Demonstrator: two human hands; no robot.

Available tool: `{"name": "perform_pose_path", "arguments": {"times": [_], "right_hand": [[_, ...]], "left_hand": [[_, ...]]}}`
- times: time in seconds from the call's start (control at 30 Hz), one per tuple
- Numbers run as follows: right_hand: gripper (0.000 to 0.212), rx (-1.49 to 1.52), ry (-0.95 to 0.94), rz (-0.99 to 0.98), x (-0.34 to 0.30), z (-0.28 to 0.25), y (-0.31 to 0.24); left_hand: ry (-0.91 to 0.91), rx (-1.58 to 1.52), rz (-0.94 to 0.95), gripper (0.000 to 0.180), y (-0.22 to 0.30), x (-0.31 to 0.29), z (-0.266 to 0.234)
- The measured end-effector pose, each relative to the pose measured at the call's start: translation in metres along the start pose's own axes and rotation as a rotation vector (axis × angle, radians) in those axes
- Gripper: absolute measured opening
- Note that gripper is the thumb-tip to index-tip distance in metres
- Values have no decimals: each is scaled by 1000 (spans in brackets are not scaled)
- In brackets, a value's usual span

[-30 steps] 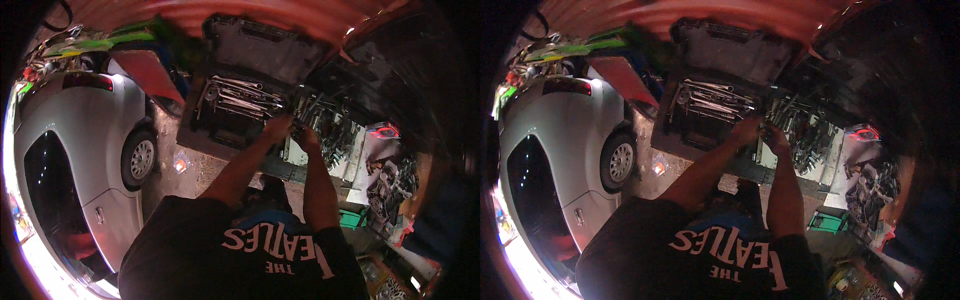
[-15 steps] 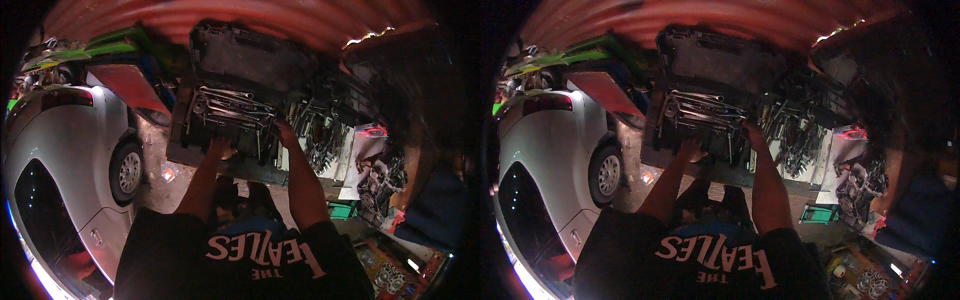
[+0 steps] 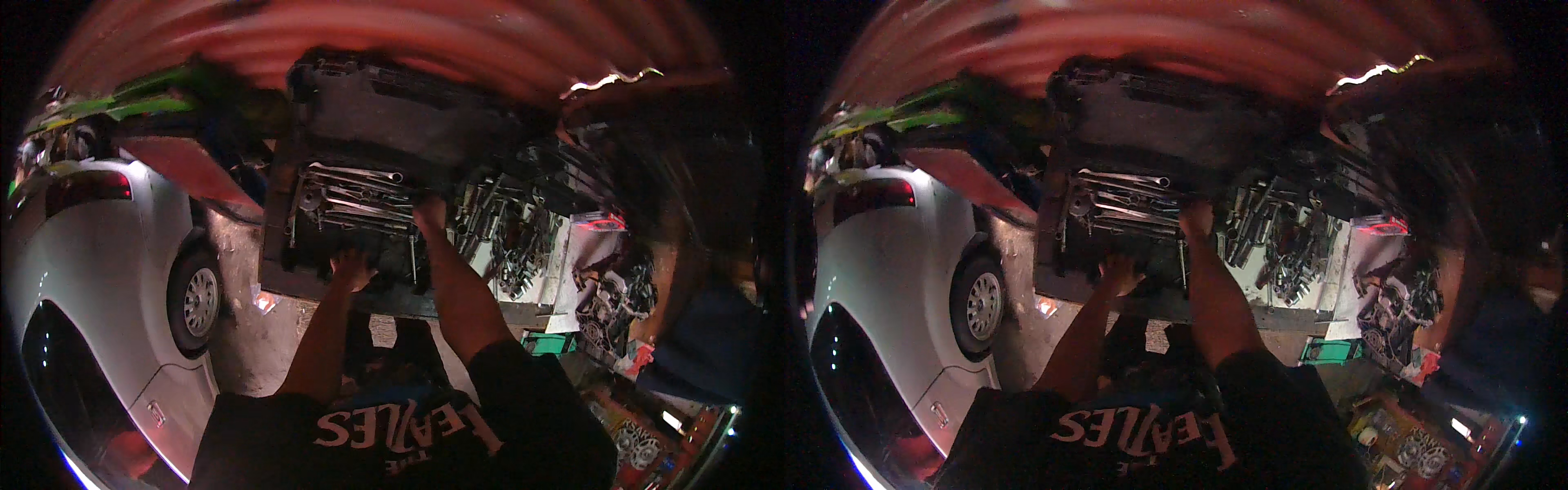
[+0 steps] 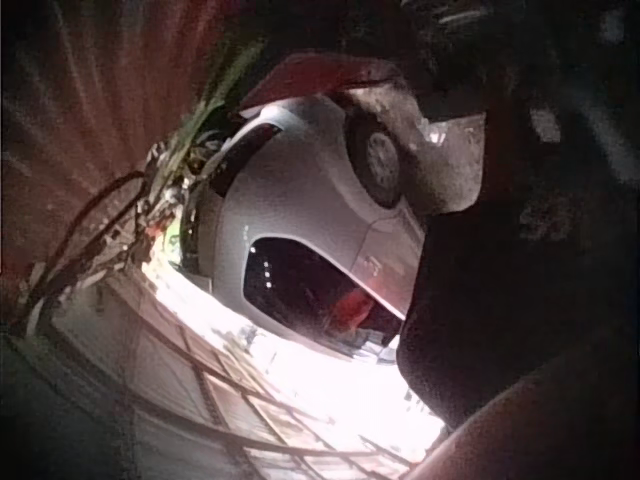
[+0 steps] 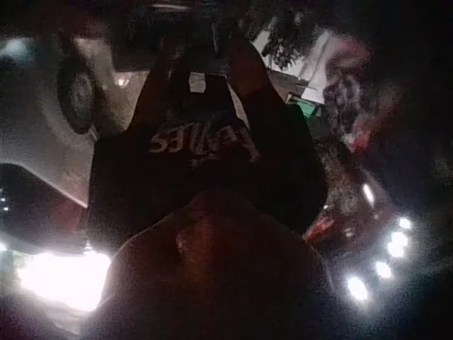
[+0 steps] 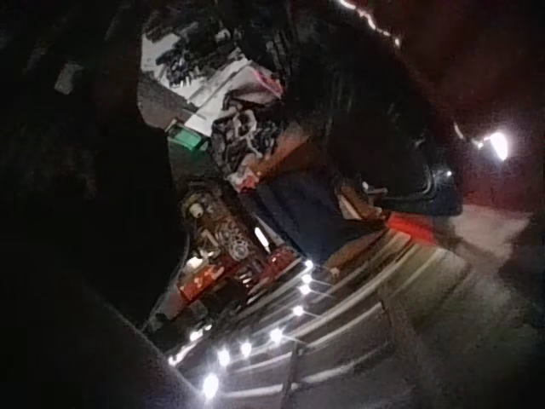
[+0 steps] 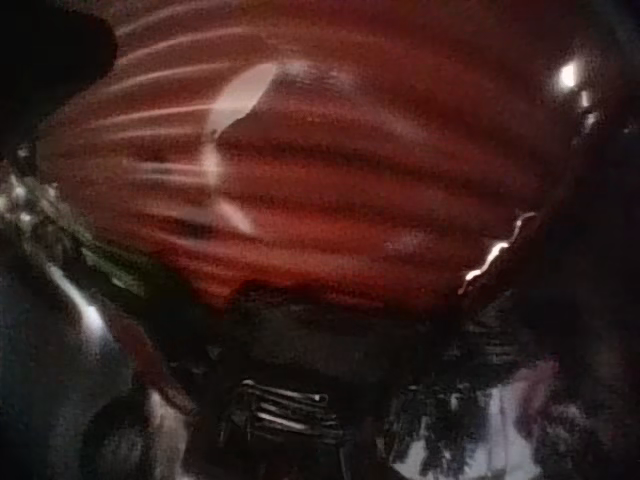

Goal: The person repeatedly picks up wrenches and other hand tools from a cluttered workbench and places them into a black plastic tray. The person continues this sorting process throughout the clip.

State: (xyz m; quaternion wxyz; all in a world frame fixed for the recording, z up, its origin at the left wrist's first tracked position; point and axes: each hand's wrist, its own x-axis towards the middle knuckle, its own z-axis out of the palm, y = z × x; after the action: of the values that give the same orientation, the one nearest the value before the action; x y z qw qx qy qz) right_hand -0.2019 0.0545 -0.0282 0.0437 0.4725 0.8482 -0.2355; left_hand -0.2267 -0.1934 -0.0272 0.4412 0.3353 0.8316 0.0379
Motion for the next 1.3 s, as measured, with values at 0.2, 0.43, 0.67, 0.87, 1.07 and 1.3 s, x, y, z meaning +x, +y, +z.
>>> {"name": "perform_pose_path", "arguments": {"times": [0.2,0.43,0.67,0.87,1.07,1.3], "right_hand": [[34,122,129,214,-3,4,-26],[41,72,102,265,2,15,6],[48,154,106,227,-21,-27,21],[40,321,85,90,-32,-55,68],[34,283,67,190,-55,-83,134],[27,201,110,121,-50,-87,226]], "left_hand": [[3,3,-35,72,2,-1,-5],[-23,26,46,73,-12,21,17],[-19,41,-51,75,3,5,3],[72,39,-106,78,7,3,4],[53,52,-52,79,66,23,-3],[473,-22,12,80,208,71,38]]}}
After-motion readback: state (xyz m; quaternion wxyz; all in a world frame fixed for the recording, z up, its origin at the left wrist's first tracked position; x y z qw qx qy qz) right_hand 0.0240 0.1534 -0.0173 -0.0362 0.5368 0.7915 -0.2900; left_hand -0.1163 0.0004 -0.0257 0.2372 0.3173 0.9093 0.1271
